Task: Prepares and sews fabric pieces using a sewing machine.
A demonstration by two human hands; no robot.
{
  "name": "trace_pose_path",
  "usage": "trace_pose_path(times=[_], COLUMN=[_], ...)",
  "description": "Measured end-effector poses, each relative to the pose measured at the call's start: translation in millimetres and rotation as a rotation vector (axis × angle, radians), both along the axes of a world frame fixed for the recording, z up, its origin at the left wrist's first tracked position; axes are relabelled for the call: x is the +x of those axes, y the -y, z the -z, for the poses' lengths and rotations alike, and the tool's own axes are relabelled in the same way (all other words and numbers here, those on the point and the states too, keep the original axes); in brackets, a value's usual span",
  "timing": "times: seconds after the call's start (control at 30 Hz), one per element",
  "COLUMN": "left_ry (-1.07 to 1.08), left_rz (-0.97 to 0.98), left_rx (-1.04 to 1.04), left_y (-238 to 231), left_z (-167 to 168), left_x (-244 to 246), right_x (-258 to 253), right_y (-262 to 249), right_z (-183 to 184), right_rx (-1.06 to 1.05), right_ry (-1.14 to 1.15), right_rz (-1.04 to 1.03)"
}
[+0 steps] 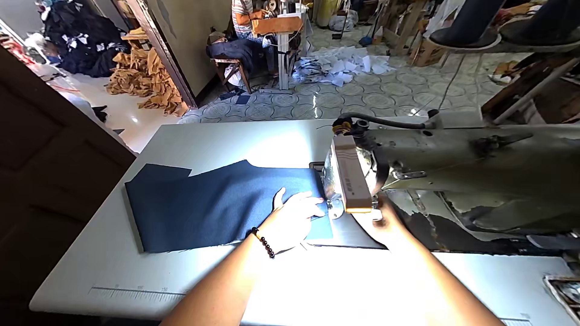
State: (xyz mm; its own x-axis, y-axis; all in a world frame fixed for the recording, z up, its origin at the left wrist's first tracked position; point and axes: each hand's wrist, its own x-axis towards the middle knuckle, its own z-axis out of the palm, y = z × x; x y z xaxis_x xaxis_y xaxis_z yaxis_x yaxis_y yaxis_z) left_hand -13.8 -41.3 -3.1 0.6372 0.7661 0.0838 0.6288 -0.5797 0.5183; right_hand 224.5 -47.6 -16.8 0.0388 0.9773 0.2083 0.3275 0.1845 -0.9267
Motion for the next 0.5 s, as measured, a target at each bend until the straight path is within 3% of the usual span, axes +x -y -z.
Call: trace_pose_path(times=[0.17,0.5], left_ry=[-0.061,0.008], left_rz=[0.041,0.022], left_rx=[-0.152,0.001], left_y=[-11,-8], left_z=[-18,2], left_x=[3,2], right_x=[7,12], right_y=[-2,5], right_z=[11,10], right_rx=[0.046,0.173], right_ry=[0.081,0.296], right_rz=[-0.053,-0.113])
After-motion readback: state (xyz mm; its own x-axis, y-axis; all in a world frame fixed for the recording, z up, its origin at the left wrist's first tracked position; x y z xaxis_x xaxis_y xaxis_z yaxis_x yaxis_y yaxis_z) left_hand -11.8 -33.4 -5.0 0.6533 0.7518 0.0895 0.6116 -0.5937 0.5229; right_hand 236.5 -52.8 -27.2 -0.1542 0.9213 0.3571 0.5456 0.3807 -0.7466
